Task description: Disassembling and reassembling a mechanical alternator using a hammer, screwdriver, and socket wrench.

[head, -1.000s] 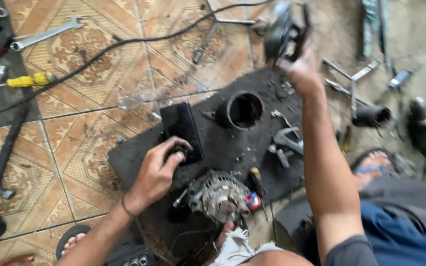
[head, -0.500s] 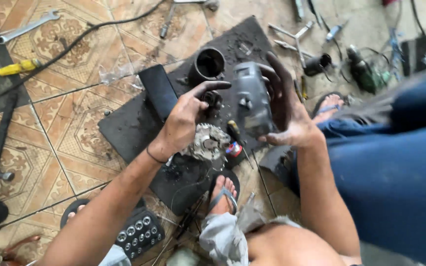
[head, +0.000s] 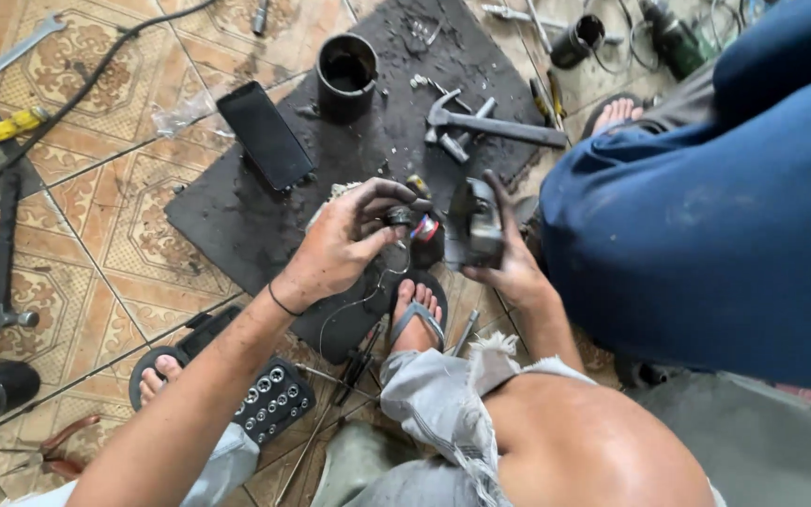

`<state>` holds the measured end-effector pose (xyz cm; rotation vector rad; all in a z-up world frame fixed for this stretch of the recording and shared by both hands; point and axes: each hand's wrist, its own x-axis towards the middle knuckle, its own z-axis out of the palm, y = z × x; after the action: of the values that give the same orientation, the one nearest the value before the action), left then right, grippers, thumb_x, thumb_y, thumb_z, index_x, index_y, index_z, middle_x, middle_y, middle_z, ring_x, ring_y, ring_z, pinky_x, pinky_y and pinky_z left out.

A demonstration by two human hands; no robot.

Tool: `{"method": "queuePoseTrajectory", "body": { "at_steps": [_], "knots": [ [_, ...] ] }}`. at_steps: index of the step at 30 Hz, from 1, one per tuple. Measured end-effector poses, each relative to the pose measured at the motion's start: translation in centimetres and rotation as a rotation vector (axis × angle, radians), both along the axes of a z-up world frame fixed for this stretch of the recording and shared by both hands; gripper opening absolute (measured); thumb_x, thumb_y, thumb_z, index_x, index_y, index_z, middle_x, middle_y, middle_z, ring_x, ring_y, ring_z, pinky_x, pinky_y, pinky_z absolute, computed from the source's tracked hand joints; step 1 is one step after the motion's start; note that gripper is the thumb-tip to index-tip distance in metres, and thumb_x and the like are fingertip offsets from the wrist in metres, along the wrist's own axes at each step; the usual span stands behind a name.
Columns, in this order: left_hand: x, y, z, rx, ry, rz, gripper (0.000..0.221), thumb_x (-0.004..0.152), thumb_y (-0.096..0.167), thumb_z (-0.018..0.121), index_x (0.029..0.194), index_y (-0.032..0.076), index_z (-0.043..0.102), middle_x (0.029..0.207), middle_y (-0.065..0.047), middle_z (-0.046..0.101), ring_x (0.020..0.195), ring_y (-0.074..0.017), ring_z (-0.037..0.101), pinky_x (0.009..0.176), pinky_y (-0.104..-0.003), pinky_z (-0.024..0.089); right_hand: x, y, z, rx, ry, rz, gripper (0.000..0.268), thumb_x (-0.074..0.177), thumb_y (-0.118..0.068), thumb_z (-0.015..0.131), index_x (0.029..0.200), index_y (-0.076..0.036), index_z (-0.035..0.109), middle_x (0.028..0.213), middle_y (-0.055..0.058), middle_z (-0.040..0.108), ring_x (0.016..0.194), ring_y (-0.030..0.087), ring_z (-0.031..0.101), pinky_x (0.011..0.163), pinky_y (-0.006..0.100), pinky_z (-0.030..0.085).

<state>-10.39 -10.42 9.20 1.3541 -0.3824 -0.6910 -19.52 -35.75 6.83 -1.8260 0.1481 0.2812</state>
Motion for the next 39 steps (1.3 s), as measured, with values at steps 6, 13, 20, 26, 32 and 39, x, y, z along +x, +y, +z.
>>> {"method": "queuePoseTrajectory", "body": {
  "at_steps": [6,13,20,26,32,39],
  "knots": [
    [-1.9,-1.4,-0.8,0.027,0.046,0.090,0.039,0.091,-0.002,0.072,0.129,0.005,0.063,0.114,-0.012,0.074,0.106,-0.0170,0.068,0.095,-0.030,0.059,-0.8,-1.4,-9.7,-0.315,0.188,-0.124,0.119,0.063,-0.021,0.093,0.161,-0.034,0.028,0.147,0.028,0.048,0.137,0.051,0.048,0.109,0.059,0.045],
    [-2.3,-1.1,-5.0,0.450,-0.392,0.305,0.029,0.082,0.015,0.087,0.110,0.015,0.077,0.112,-0.009,0.066,0.097,-0.0286,0.069,0.084,-0.036,0.060,0.2,0.5,-17.3,-0.695,0.078,-0.222,0.128,0.053,-0.020,0.096,0.161,-0.030,0.028,0.150,0.026,0.036,0.138,0.053,0.037,0.108,0.069,0.039],
    [-5.0,-1.1,-6.2,0.511,-0.478,0.306,0.029,0.088,0.016,0.083,0.114,0.013,0.072,0.101,-0.010,0.070,0.088,-0.0307,0.071,0.080,-0.040,0.057,-2.2,3.2,-15.7,-0.663,0.025,-0.239,0.113,0.065,-0.014,0.085,0.163,-0.025,0.029,0.159,0.029,0.030,0.144,0.056,0.032,0.114,0.071,0.030],
    [-8.5,-1.8,-10.3,0.624,-0.626,0.258,0.051,0.078,0.012,0.087,0.124,0.008,0.066,0.093,-0.010,0.070,0.079,-0.0293,0.072,0.071,-0.043,0.060,-5.1,7.6,-12.4,0.132,0.141,-0.375,0.037,0.090,-0.022,0.071,0.126,-0.023,0.074,0.076,0.009,0.076,0.053,0.014,0.068,0.047,0.024,0.056],
    [-7.4,-1.4,-12.2,0.604,-0.742,0.257,0.060,0.068,0.012,0.090,0.123,0.007,0.066,0.105,-0.015,0.072,0.100,-0.0335,0.073,0.090,-0.043,0.059,-5.2,7.0,-15.7,0.296,0.291,-0.572,0.033,0.087,-0.005,0.080,0.117,-0.017,0.078,0.085,0.007,0.080,0.043,0.007,0.062,0.035,0.017,0.048],
    [0.0,4.2,-10.2,0.560,-0.726,0.310,0.031,0.094,0.015,0.071,0.125,0.012,0.068,0.125,-0.012,0.063,0.116,-0.0360,0.061,0.102,-0.047,0.047,-3.6,7.6,-14.3,0.239,0.300,-0.650,0.030,0.088,-0.010,0.083,0.117,-0.011,0.077,0.105,0.009,0.079,0.092,0.012,0.075,0.084,0.025,0.063]
  ]
}}
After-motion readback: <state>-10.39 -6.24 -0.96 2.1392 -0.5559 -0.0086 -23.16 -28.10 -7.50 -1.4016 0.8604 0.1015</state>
